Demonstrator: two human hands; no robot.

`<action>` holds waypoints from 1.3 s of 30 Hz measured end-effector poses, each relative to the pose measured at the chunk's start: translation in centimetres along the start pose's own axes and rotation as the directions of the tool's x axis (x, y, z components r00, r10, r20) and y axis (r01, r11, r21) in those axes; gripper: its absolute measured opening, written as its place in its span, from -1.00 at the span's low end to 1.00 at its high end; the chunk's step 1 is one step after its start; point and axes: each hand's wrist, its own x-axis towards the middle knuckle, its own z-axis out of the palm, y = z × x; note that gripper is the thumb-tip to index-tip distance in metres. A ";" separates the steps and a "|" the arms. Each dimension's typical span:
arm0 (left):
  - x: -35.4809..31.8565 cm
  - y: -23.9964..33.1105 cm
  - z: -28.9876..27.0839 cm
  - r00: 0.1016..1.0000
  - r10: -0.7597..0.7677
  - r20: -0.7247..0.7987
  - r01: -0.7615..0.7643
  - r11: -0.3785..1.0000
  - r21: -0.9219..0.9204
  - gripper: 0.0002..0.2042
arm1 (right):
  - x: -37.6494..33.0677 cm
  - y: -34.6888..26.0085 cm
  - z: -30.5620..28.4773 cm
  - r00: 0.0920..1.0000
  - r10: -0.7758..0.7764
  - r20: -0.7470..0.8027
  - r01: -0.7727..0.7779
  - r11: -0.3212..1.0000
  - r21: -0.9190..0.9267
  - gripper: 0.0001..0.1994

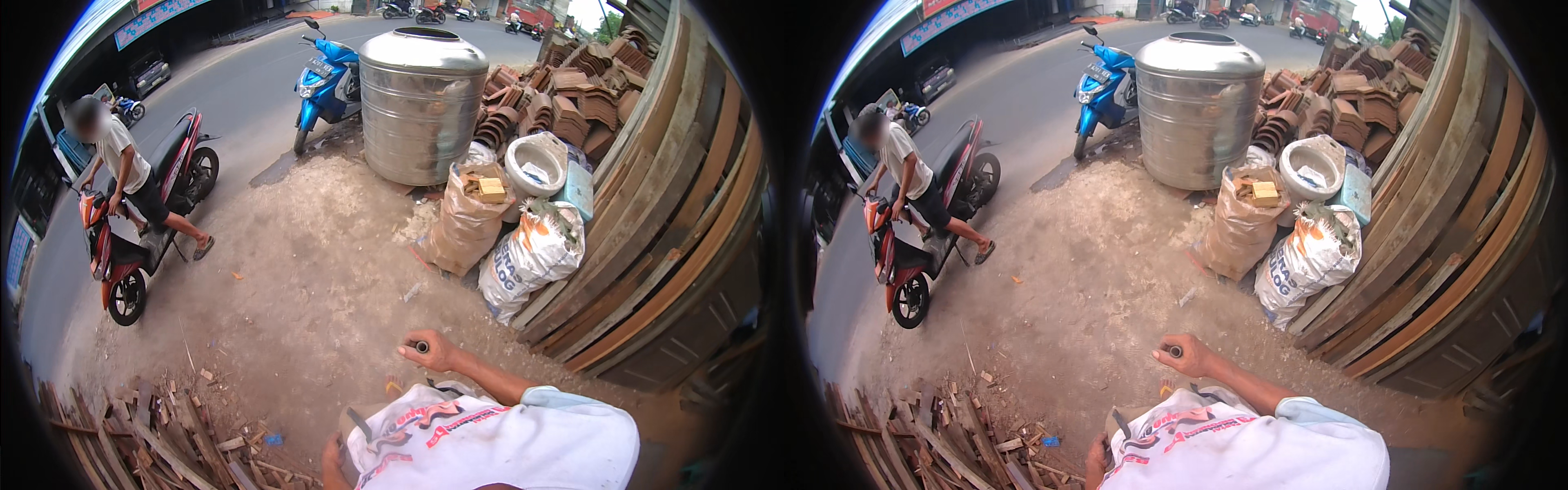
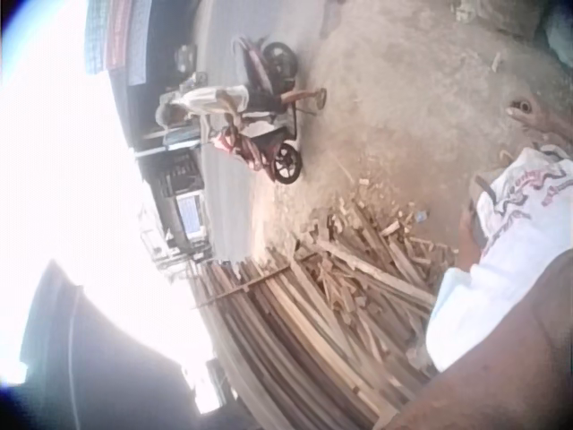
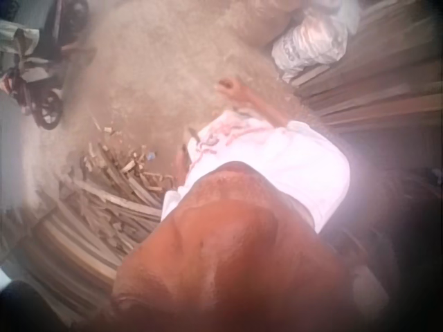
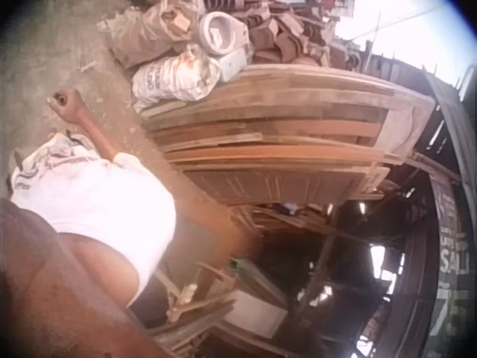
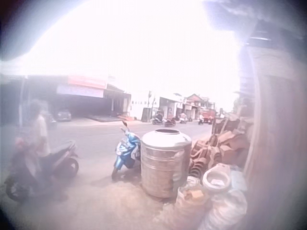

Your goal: The person uses a chisel and a wooden mallet to remove material from a long wooden plank resting on a workbench. They repeatedly strike the chisel, adjust the plank, and clear wood shavings from the surface.

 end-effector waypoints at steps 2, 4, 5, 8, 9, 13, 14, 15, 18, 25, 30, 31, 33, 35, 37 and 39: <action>1.5 3.5 0.5 0.991 0.121 -0.060 -0.113 0.985 0.134 -0.54 | 3.0 -0.9 -0.4 0.996 -0.083 -0.021 0.083 0.997 -0.001 -0.67; 2.6 6.8 1.8 0.966 0.182 -0.181 -0.076 0.876 0.476 -0.53 | 5.6 -0.9 -0.2 0.998 -0.057 -0.012 0.056 0.997 -0.052 -0.66; 3.1 8.4 2.7 0.947 0.225 -0.230 -0.035 0.781 0.623 -0.52 | 6.8 -0.5 -0.1 0.999 -0.042 -0.006 0.041 0.996 -0.078 -0.65; 3.7 14.7 4.9 0.896 0.437 -0.077 -0.227 0.600 0.767 -0.48 | 10.4 3.4 1.0 0.995 0.089 -0.037 -0.093 0.989 -0.118 -0.64; 4.4 17.3 5.0 0.897 0.435 -0.081 -0.222 0.601 0.768 -0.48 | 11.8 4.4 1.5 0.988 0.147 -0.047 -0.152 0.976 -0.156 -0.62; 7.2 29.6 8.9 0.897 0.441 -0.009 -0.270 0.566 0.779 -0.47 | 16.0 9.3 3.1 0.908 0.392 -0.148 -0.418 0.868 -0.266 -0.50; 7.3 33.4 8.7 0.891 0.454 0.011 -0.285 0.541 0.791 -0.47 | 16.7 10.8 4.1 0.881 0.438 -0.178 -0.473 0.821 -0.319 -0.48; 9.3 36.8 8.4 0.870 0.491 0.036 -0.312 0.494 0.811 -0.47 | 17.6 12.0 4.9 0.854 0.473 -0.218 -0.521 0.768 -0.372 -0.47; 14.4 44.8 10.9 0.844 0.501 0.193 -0.414 0.377 0.828 -0.47 | 17.1 16.0 9.1 0.737 0.639 -0.220 -0.664 0.623 -0.414 -0.44; 9.9 67.0 29.7 0.621 0.333 0.710 -0.777 0.136 0.615 -0.28 | 22.7 16.2 15.7 0.588 0.722 -0.364 -0.794 0.602 -0.089 -0.43; -5.3 77.2 48.5 -0.077 -0.017 0.997 -0.994 -0.080 -0.078 -0.09 | 27.1 23.3 17.1 0.511 0.775 -0.373 -0.821 0.568 0.054 -0.45; -7.9 78.8 51.6 -0.164 -0.092 0.982 -0.984 -0.053 -0.169 -0.08 | 28.7 22.9 16.7 0.500 0.778 -0.381 -0.819 0.567 0.083 -0.46; -12.6 82.8 55.9 -0.363 -0.159 0.918 -0.930 -0.005 -0.368 -0.10 | 33.2 20.7 15.3 0.488 0.776 -0.399 -0.812 0.571 0.119 -0.46; -14.9 85.4 57.5 -0.502 -0.143 0.853 -0.862 0.007 -0.506 -0.14 | 37.9 20.2 13.3 0.503 0.765 -0.402 -0.790 0.595 0.145 -0.47; -14.0 87.4 57.4 -0.438 -0.296 0.849 -0.889 0.003 -0.457 -0.22 | 43.1 20.2 12.4 0.525 0.753 -0.396 -0.753 0.628 0.195 -0.48; -6.7 86.9 57.2 -0.470 -0.266 0.842 -0.873 -0.001 -0.488 -0.29 | 48.4 20.4 12.5 0.555 0.737 -0.385 -0.713 0.660 0.235 -0.49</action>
